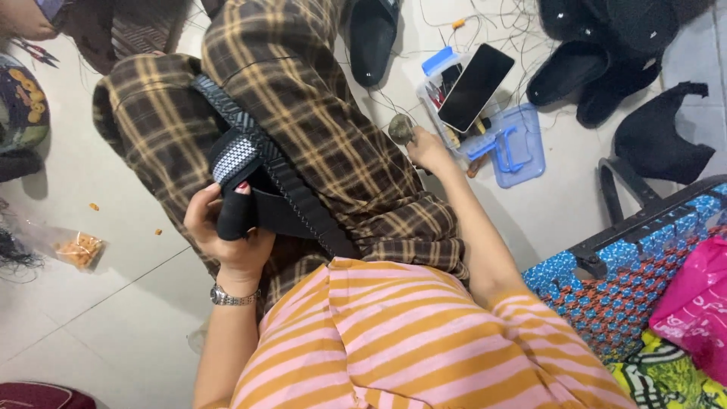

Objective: The person is hand-sewing a black sandal, pulling thread through the material to secure the straps or sole.

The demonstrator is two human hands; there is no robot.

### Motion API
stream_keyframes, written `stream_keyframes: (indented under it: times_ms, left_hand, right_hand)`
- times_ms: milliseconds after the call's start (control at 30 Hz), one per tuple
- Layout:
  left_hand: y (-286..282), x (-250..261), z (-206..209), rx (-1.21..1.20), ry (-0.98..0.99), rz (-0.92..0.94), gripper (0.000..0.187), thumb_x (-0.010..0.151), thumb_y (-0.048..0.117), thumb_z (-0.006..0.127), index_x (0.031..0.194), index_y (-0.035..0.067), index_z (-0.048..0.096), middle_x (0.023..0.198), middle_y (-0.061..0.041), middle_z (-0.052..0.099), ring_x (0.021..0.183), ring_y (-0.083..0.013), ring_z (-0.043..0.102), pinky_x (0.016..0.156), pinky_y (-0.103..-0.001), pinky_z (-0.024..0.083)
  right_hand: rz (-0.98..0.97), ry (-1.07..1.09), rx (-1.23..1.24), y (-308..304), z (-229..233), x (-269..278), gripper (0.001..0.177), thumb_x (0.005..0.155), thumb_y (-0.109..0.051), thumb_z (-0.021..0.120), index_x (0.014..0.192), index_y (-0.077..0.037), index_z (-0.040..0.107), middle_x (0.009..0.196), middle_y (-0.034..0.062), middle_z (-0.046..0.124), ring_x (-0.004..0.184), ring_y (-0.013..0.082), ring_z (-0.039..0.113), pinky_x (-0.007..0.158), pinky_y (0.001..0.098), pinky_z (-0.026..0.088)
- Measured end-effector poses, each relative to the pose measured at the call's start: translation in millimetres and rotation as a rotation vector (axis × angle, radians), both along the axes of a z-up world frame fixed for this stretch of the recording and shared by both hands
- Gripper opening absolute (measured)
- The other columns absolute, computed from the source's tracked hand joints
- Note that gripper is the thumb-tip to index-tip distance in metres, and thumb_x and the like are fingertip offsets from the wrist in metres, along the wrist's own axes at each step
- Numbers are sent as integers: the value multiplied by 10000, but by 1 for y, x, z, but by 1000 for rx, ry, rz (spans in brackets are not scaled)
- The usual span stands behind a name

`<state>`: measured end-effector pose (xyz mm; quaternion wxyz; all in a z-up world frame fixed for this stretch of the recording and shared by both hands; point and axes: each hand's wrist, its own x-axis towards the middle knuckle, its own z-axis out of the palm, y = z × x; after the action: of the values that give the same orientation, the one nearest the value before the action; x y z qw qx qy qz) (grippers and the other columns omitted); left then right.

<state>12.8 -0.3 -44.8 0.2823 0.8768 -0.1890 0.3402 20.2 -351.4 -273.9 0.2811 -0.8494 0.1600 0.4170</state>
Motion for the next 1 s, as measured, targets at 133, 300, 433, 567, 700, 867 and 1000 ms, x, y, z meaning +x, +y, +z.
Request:
stream_keyframes:
  times_ms: [133, 300, 433, 567, 700, 867, 1000]
  left_hand:
    - [0, 1, -5, 2, 19, 38, 374, 757, -109, 750, 1113, -12, 810, 1158, -243, 557, 740, -308, 603, 616, -361, 540]
    - [6, -13, 48, -77, 419, 14, 439, 807, -161, 740, 1215, -3, 703, 1312, -165, 508, 857, -258, 616, 777, -368, 562]
    - [13, -14, 65, -46, 446, -83, 422, 721, -92, 812, 1126, -13, 726, 1235, -158, 588, 898, -293, 601, 815, -398, 536]
    - [12, -11, 72, -3, 324, -206, 266, 794, -10, 894, 1016, 71, 772, 1145, -84, 653, 875, -263, 625, 798, -387, 545]
    - [14, -10, 71, 0, 332, -243, 193, 829, 14, 826, 1001, 80, 767, 1131, -91, 670, 877, -252, 620, 791, -386, 523]
    - [17, -7, 69, -11, 325, -292, 216, 810, 10, 777, 1012, 87, 771, 1135, -74, 667, 859, -237, 590, 773, -358, 499]
    - [18, -1, 71, -30, 313, -318, 177, 843, 11, 745, 1007, 71, 773, 1121, -72, 682, 840, -222, 591, 749, -342, 503]
  right_hand:
    - [-78, -445, 82, 6, 177, 33, 369, 1004, -161, 560, 1351, -39, 590, 1140, 347, 664, 1128, 534, 606, 955, 611, 475]
    - [320, -845, 298, 18, 310, 52, 432, 1034, -14, 515, 1452, 94, 495, 1342, 302, 626, 1108, 430, 639, 887, 433, 487]
    - [856, -737, 361, 65, 354, 23, 516, 905, -92, 644, 1416, -139, 590, 828, 39, 595, 589, 188, 580, 498, 320, 456]
    - [1074, -731, 237, 86, 349, 12, 523, 889, -173, 620, 1410, -211, 601, 769, 17, 506, 555, 183, 553, 425, 315, 421]
    - [1128, -720, 200, 94, 349, 14, 560, 844, -163, 628, 1400, -219, 605, 785, 20, 516, 566, 177, 566, 421, 307, 430]
    - [1152, -726, 170, 99, 354, 18, 541, 841, -148, 644, 1376, -222, 637, 754, 12, 520, 540, 173, 558, 408, 302, 418]
    - [1195, -723, 115, 108, 365, 20, 538, 832, -145, 646, 1364, -224, 655, 743, 18, 525, 515, 173, 557, 385, 306, 414]
